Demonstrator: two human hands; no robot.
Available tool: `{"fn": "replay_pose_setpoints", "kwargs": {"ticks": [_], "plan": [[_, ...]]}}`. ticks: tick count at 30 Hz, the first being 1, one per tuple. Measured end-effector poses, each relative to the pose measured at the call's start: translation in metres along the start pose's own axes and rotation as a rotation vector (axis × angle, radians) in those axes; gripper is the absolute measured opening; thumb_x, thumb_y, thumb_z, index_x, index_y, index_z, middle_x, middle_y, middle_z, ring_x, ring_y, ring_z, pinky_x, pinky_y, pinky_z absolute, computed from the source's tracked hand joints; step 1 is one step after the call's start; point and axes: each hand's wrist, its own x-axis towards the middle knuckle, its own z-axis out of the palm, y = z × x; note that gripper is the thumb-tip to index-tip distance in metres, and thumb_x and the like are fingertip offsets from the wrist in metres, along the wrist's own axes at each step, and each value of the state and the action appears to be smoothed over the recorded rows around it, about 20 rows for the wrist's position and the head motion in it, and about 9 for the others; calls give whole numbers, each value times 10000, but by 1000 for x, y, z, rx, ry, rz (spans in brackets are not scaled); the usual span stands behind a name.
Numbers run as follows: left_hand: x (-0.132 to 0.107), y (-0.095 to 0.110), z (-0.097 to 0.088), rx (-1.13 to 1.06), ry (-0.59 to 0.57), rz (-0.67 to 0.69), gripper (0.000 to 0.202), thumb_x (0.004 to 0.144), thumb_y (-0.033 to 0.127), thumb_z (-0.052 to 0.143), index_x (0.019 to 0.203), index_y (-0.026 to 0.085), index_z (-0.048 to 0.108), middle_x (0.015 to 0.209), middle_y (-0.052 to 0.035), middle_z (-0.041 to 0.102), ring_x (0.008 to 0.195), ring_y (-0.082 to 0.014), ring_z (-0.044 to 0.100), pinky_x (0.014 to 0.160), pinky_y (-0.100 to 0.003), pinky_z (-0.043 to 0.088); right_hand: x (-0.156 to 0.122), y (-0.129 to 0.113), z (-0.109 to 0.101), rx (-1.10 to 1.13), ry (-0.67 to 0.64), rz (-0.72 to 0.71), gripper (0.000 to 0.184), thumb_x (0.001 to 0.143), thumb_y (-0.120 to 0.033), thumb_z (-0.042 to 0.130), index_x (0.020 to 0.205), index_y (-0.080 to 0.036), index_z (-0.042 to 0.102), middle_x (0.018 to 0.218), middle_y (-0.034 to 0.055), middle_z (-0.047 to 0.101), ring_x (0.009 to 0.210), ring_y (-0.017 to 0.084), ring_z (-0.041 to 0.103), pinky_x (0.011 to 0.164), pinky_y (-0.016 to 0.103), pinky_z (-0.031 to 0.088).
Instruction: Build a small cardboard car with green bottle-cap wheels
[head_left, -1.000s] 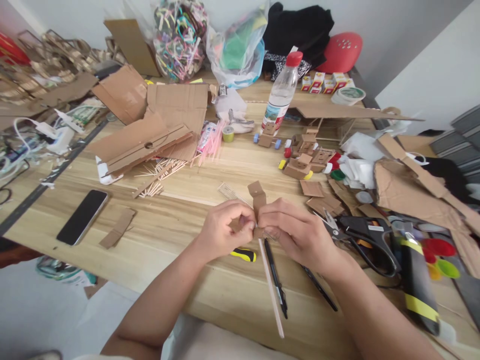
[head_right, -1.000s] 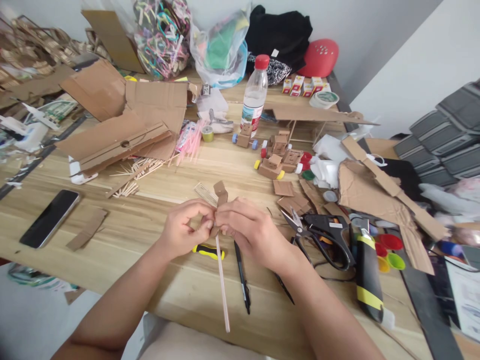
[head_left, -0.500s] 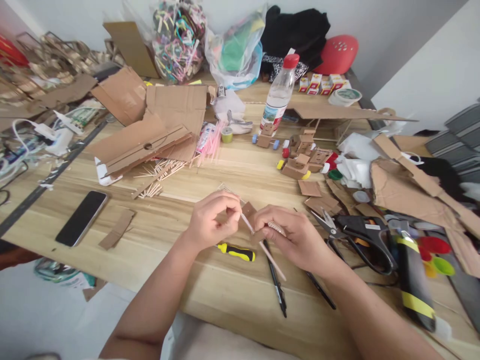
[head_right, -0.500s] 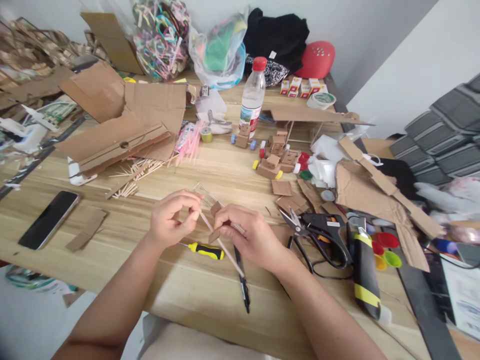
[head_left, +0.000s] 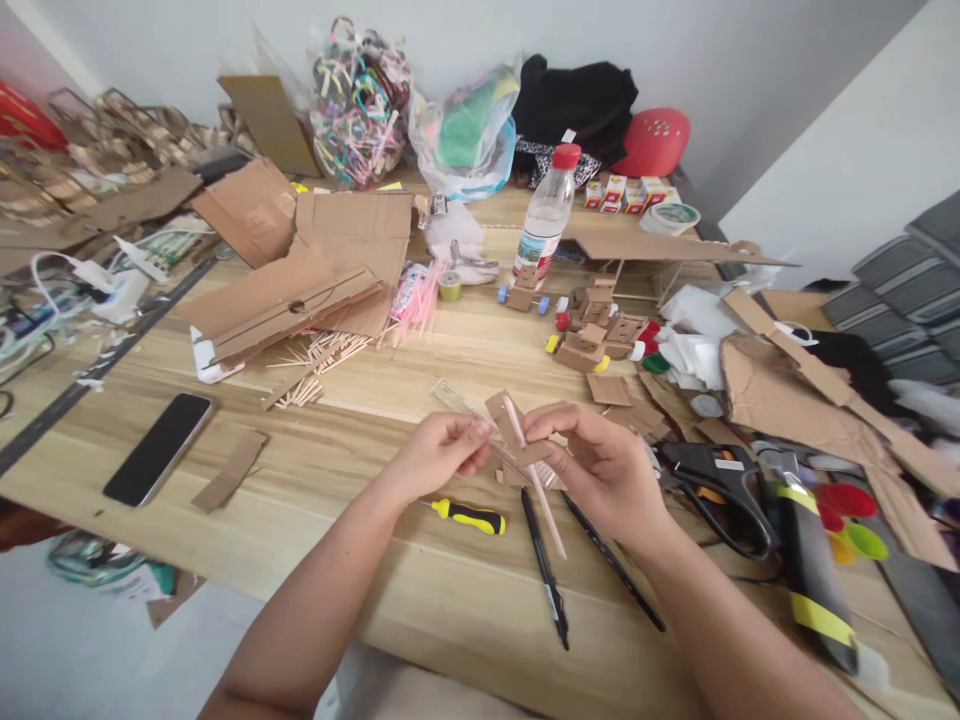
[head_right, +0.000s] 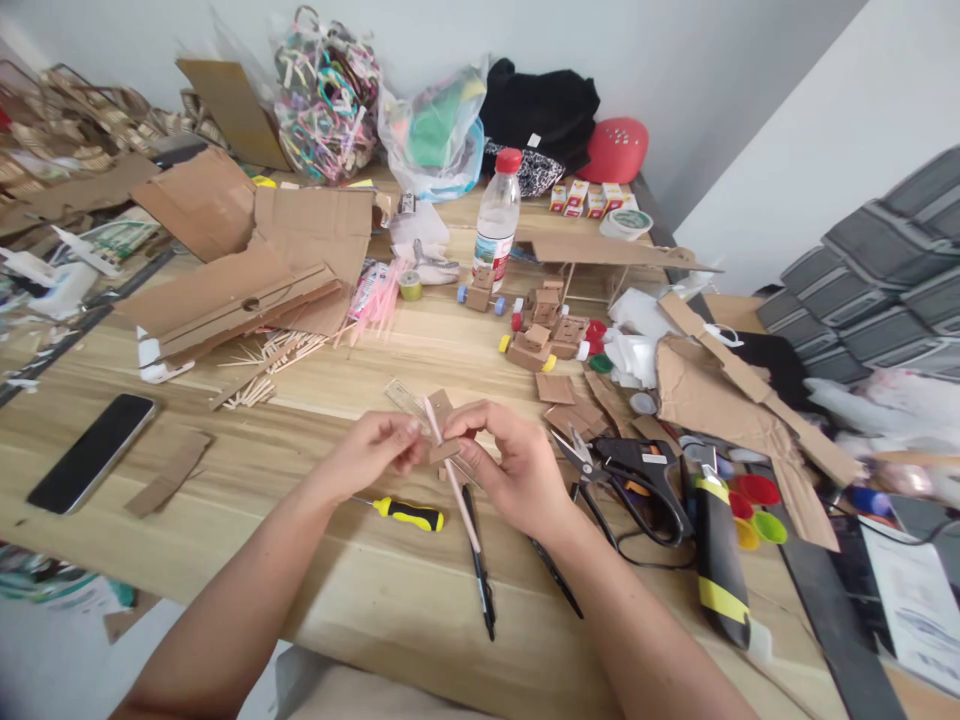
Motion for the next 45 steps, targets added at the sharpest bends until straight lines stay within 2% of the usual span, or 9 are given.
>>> {"fn": "replay_pose_setpoints", "kwargs": {"ticks": [2,6,12,18,23,29,37,41,45], "plan": [[1,-5,7,-89,-7,-37,731,702,914,678,653,186,634,601,-6,640,537,-138,599,539,-262,519,-1,2,2,51,3,20,273,1046,-475,620,939,-239,704,883,75,802,827,203,771,776,333,615],[4,-10,19,-256,169,35,669,638,833,815,743,182,705,718,-19,725,697,-167,683,697,-291,586,0,3,4,87,-33,36,302,1038,-499,627,921,-236,719,888,82,820,842,214,788,798,348,628],[3,-9,14,-209,343,91,568,690,718,849,828,173,765,714,-18,741,680,-185,687,649,-302,594,6,-7,-5,-27,-211,18,194,1056,-295,596,986,-236,767,1009,93,844,916,215,800,852,359,637],[-4,-3,18,-37,401,191,459,805,644,779,827,187,740,668,-19,733,645,-197,713,582,-288,592,3,-17,-4,-173,-131,36,129,1016,-292,673,1031,-223,781,877,60,828,780,198,750,758,330,611],[-6,1,20,-20,394,176,425,802,610,795,777,194,708,640,-6,715,575,-173,675,529,-267,561,3,-24,-2,-76,-215,95,185,1034,-300,643,1026,-216,808,835,49,814,722,171,715,684,290,577],[-8,4,25,-63,328,183,420,799,578,809,719,191,668,587,15,667,523,-155,650,490,-245,530,4,-30,1,45,-160,171,168,992,-293,689,898,-209,800,797,40,805,686,156,706,645,262,548],[-14,10,29,-86,301,234,491,819,665,787,774,180,731,607,4,682,502,-141,637,483,-237,535,8,-38,5,257,-75,464,395,839,-581,811,709,-218,723,664,36,735,569,165,619,560,295,508],[-17,8,30,1,314,325,495,896,679,701,884,189,764,629,-10,706,501,-148,654,477,-238,545,6,-38,6,138,-18,489,253,852,-431,753,715,-220,726,659,36,739,557,160,610,530,281,473],[-18,5,31,168,349,431,428,995,589,609,932,197,767,751,-38,757,570,-144,695,522,-221,567,3,-39,9,-48,44,448,156,853,-304,670,723,-230,717,638,16,739,530,149,613,506,262,447]]}}
